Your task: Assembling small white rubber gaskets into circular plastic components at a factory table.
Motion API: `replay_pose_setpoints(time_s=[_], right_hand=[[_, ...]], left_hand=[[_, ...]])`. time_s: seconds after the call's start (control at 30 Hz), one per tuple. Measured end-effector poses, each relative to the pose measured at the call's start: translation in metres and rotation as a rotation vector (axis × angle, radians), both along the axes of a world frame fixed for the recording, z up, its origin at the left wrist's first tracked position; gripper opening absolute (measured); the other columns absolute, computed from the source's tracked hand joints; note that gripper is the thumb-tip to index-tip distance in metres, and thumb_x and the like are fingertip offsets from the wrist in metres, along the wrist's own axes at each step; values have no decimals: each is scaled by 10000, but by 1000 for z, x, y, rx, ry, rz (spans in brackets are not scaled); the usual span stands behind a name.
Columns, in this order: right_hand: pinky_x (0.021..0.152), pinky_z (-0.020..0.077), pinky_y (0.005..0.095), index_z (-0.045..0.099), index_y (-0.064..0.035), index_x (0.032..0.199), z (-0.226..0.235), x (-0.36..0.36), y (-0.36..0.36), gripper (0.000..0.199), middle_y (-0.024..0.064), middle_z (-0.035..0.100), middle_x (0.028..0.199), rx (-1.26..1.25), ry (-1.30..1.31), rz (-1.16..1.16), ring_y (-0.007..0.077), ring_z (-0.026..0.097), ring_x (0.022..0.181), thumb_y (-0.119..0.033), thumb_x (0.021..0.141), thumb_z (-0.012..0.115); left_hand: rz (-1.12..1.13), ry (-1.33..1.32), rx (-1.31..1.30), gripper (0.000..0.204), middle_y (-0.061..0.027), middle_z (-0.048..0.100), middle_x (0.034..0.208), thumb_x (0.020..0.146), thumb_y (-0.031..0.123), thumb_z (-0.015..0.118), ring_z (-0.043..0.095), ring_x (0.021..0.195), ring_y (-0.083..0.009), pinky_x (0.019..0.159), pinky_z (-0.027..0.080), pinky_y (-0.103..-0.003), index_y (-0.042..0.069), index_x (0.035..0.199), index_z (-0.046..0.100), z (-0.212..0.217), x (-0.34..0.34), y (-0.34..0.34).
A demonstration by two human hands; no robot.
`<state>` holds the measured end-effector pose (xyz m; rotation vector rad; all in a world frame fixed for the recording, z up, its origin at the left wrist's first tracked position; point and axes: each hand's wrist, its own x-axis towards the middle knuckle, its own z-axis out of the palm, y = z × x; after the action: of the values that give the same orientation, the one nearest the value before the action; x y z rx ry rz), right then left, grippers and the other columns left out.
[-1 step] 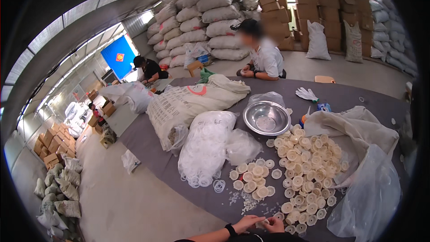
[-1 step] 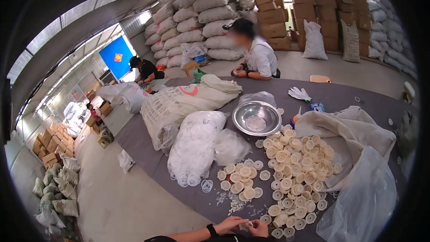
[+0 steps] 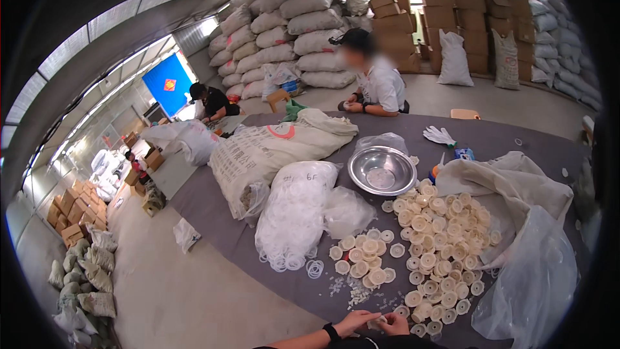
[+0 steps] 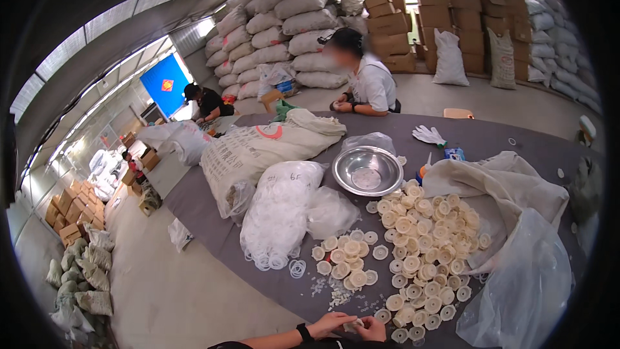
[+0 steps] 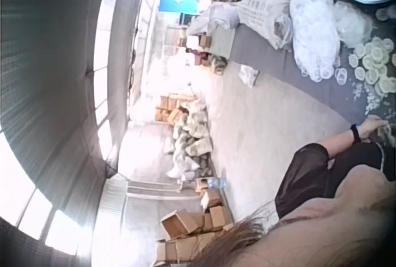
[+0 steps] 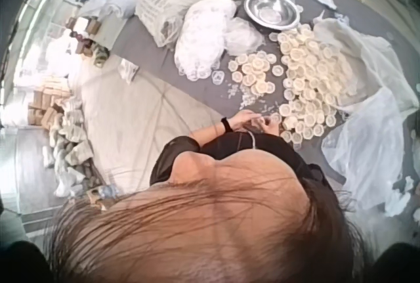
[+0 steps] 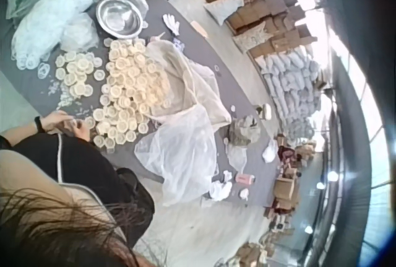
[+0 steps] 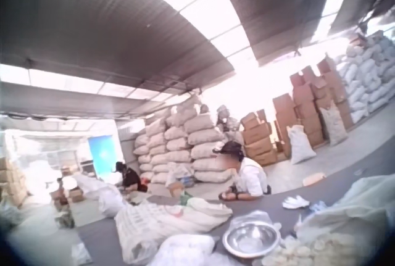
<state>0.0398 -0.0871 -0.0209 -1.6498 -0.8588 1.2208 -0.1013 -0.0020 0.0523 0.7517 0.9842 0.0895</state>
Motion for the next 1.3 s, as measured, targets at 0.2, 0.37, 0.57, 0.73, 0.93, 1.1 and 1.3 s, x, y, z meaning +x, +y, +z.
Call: replay_pose_setpoints(time_s=[0.2,0.37,0.57,0.73,0.93,1.1,1.3], right_hand=[[562,449,226,583,-12,793,9,-12,-1,324,52,604,654,-29,-30,17,90,568,587,-252,619,712],[565,443,239,540,-13,838,23,-15,-6,356,59,596,674,-15,20,27,112,565,603,-264,641,699],[599,427,222,493,-6,911,10,-24,-8,308,38,561,753,31,177,24,83,528,688,-151,696,660],[640,447,232,473,6,938,-13,-16,-4,302,51,559,830,66,372,-32,96,539,730,-138,727,634],[715,437,234,475,2,1005,-18,10,12,353,57,555,912,-81,211,-15,112,536,828,-199,754,620],[684,442,232,473,-30,997,5,28,17,285,50,547,863,-130,500,-154,103,540,776,-204,794,571],[628,435,203,495,-54,916,-7,38,19,227,26,548,786,-254,669,-195,87,535,677,-254,817,534]], left_hand=[[-10,97,191,232,13,555,765,768,241,613,516,718,-63,622,406,-182,48,889,570,-6,-5,-7],[28,22,272,186,-4,566,779,767,169,607,524,728,-84,646,412,-191,40,895,568,-16,-5,-5],[46,25,197,158,-16,568,782,765,154,606,519,689,-79,625,416,-200,40,856,545,-28,-10,-9],[79,-36,196,200,-30,571,832,779,152,594,534,740,-86,661,423,-202,24,917,527,-20,4,-4],[22,-81,116,226,-26,556,869,788,161,557,532,777,-99,612,444,-232,39,971,503,-44,21,17],[-64,143,323,168,-24,555,746,779,165,560,501,588,-68,462,405,-191,33,881,542,-53,33,41],[324,128,359,199,-16,542,783,772,154,578,485,639,-60,501,391,-184,10,902,532,-71,53,80]])
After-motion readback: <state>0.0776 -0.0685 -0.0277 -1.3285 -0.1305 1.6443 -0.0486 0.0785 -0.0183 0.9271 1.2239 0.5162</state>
